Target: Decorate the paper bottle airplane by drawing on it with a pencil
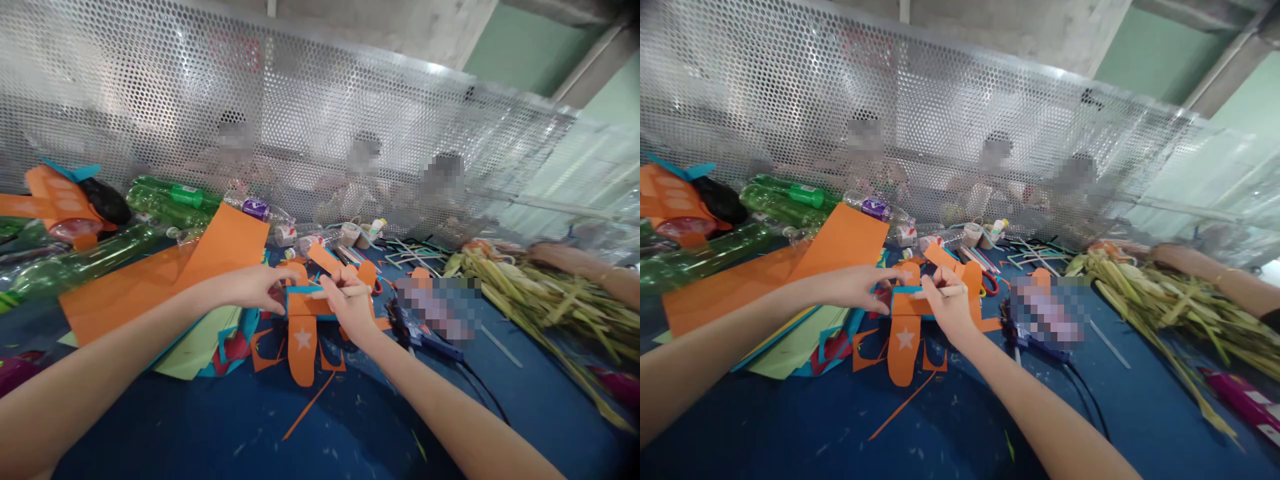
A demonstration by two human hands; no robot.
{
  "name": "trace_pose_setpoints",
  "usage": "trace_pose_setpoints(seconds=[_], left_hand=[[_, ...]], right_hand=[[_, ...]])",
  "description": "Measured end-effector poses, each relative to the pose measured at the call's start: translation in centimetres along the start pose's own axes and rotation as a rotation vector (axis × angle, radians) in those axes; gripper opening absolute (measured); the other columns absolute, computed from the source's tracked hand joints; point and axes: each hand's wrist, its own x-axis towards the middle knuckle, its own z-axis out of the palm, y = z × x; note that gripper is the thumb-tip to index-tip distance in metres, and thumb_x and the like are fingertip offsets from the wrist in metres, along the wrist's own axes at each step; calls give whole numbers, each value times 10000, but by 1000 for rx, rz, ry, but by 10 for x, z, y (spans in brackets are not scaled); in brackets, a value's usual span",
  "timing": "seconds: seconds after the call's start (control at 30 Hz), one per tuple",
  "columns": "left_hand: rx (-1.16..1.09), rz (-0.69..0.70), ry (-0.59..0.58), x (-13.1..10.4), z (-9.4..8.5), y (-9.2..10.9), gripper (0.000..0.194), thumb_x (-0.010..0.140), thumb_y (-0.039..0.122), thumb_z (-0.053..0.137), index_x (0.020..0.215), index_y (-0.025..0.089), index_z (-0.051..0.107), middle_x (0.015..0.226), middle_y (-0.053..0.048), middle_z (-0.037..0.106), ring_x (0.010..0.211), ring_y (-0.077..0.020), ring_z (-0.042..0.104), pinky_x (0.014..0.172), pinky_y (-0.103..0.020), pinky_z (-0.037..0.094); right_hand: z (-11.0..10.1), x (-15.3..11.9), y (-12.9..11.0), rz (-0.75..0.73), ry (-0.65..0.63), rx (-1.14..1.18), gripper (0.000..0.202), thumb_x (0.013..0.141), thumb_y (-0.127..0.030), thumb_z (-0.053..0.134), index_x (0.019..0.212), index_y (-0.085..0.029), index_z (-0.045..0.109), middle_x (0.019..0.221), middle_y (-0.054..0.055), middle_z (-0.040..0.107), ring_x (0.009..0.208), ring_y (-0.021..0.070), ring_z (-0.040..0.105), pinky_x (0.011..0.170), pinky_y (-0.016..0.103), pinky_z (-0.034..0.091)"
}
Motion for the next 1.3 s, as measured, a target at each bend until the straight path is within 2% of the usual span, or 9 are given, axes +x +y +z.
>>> trace_pose_setpoints(seconds=[0.17,0.3,0.73,0.97,1.13,1.3], left_hand=[[23,12,10,1,3,-2,524,705,325,659,1193,268,477,820,23,622,709,-162,595,599,-230,388],[-12,7,-1,1,2,1,505,710,330,653,1178,262,479,780,39,611,660,-142,574,567,-219,375],[9,-6,-4,0,3,3,521,721,324,650,1202,255,462,710,50,594,637,-146,581,554,-221,378],[43,-37,2,-1,1,8,488,705,316,649,1159,237,487,701,49,585,614,-139,564,531,-215,363],[47,-61,-14,-1,0,11,566,713,317,647,1236,229,451,684,53,573,602,-138,552,518,-220,353],[42,-60,-23,-1,-1,11,510,716,297,657,1189,235,477,715,42,593,620,-141,555,532,-227,351]], right_hand=[[5,-5,-6,-49,-95,-138,326,801,-331,540,582,-235,317,428,-81,361,392,86,340,420,230,276],[7,-7,-7,-76,-88,-202,326,804,-317,526,577,-236,307,434,-79,353,413,94,334,439,237,286],[10,-6,-2,-44,-96,-165,333,811,-351,524,588,-235,307,431,-77,371,409,96,339,441,243,261],[10,-7,4,-26,-198,-119,310,818,-375,546,623,-230,353,451,-70,444,420,99,376,458,238,292],[10,-8,4,-11,-243,-110,294,816,-358,545,621,-231,364,445,-73,439,405,94,356,440,236,278],[9,-7,5,-3,-272,-119,262,793,-315,547,623,-233,365,438,-82,429,394,96,356,434,237,276]])
